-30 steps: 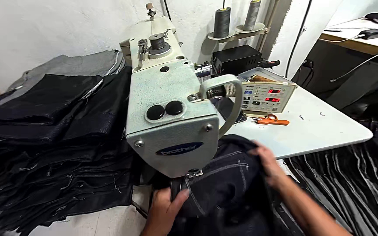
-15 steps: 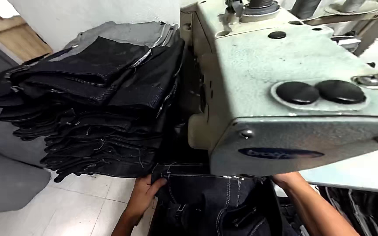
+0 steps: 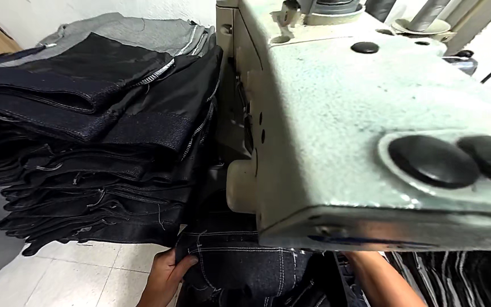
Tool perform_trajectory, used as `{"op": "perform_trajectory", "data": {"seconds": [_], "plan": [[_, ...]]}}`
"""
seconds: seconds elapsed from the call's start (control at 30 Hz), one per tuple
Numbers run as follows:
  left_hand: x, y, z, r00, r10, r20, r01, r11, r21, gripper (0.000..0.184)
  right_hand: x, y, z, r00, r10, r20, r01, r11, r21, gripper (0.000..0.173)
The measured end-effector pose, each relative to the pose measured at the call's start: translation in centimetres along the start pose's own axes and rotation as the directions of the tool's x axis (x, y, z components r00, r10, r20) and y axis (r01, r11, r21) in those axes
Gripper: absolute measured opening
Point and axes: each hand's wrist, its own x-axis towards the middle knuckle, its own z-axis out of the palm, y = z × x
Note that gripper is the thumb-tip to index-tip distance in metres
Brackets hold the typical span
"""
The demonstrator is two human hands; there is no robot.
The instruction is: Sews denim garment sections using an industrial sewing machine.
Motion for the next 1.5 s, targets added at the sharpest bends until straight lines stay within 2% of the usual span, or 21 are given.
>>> {"op": "perform_trajectory", "data": {"seconds": [0.13,0.33,0.53,0.63,0.73,0.83,0.93,1.0,1.07,1.13,1.23,1.3,1.4,1.5], "plan": [[0.3,0.3,0.3,1.0,0.023,-0.016,-0.023,1.0,-0.004,0.035,-0.5,-2.8,0.6,1.0,0.002,-0.029,-0.003,0.999,-0.037,0.016],[0.5,0.5,0.6,0.999,0.007,-0.042,-0.008,1.0,-0.013,0.037,0.1,-2.6,0.2,1.0,-0.011,0.008,0.012,0.998,-0.062,0.016],[0.6,0.3,0.4,1.0,-0.009,-0.028,0.009,1.0,0.004,0.036,0.3,-0.6,-0.4,0.989,-0.149,0.017,0.149,0.988,0.045,0.013],[0.8,0.1,0.5,0.999,-0.008,-0.04,0.008,1.0,-0.003,0.034,-1.4,-0.8,-0.4,0.97,-0.242,-0.011,0.241,0.961,0.138,0.021],[0.9,0.1,0.5,1.0,0.013,-0.028,-0.013,1.0,-0.003,0.035,-1.3,-1.0,-0.2,0.974,-0.225,-0.015,0.225,0.965,0.133,0.017],[1.0,0.4,0.4,1.0,0.009,-0.018,-0.008,0.999,0.04,0.037,-1.0,-1.1,-0.3,0.965,-0.258,0.054,0.25,0.961,0.121,0.016],[1.0,2.3,-1.2,0.991,-0.085,0.105,0.052,0.957,0.286,0.046,-0.5,-0.1,-0.8,0.922,-0.373,0.103,0.365,0.927,0.089,0.015],[1.1,3.9,-2.6,0.942,-0.214,0.258,0.092,0.905,0.415,0.052,0.0,1.0,-1.5,0.888,-0.452,0.088,0.456,0.89,-0.024,0.017],[1.0,5.2,-3.9,0.879,-0.282,0.385,0.09,0.89,0.447,0.055,0.2,2.4,-2.6,0.843,-0.535,0.059,0.537,0.825,-0.177,0.042],[0.5,6.4,-4.5,0.844,-0.296,0.448,0.097,0.904,0.416,0.051,-0.9,4.0,-3.6,0.82,-0.572,0.015,0.555,0.789,-0.263,0.064],[-0.3,7.6,-4.2,0.816,-0.246,0.523,0.101,0.952,0.289,0.045,-4.2,7.0,-4.2,0.858,-0.511,-0.044,0.484,0.835,-0.263,0.074],[-0.6,8.3,-2.8,0.797,-0.196,0.572,0.093,0.974,0.205,0.043,-6.7,8.5,-3.8,0.914,-0.405,-0.022,0.391,0.896,-0.21,0.071],[-0.6,9.9,0.7,0.767,-0.248,0.592,0.177,0.968,0.177,0.041,-8.5,10.0,-2.2,0.965,-0.255,-0.056,0.251,0.966,-0.067,0.049],[0.2,11.5,5.0,0.79,-0.364,0.494,0.304,0.932,0.2,0.051,-7.8,10.2,-0.6,0.974,-0.091,-0.207,0.14,0.962,0.235,0.032]]}}
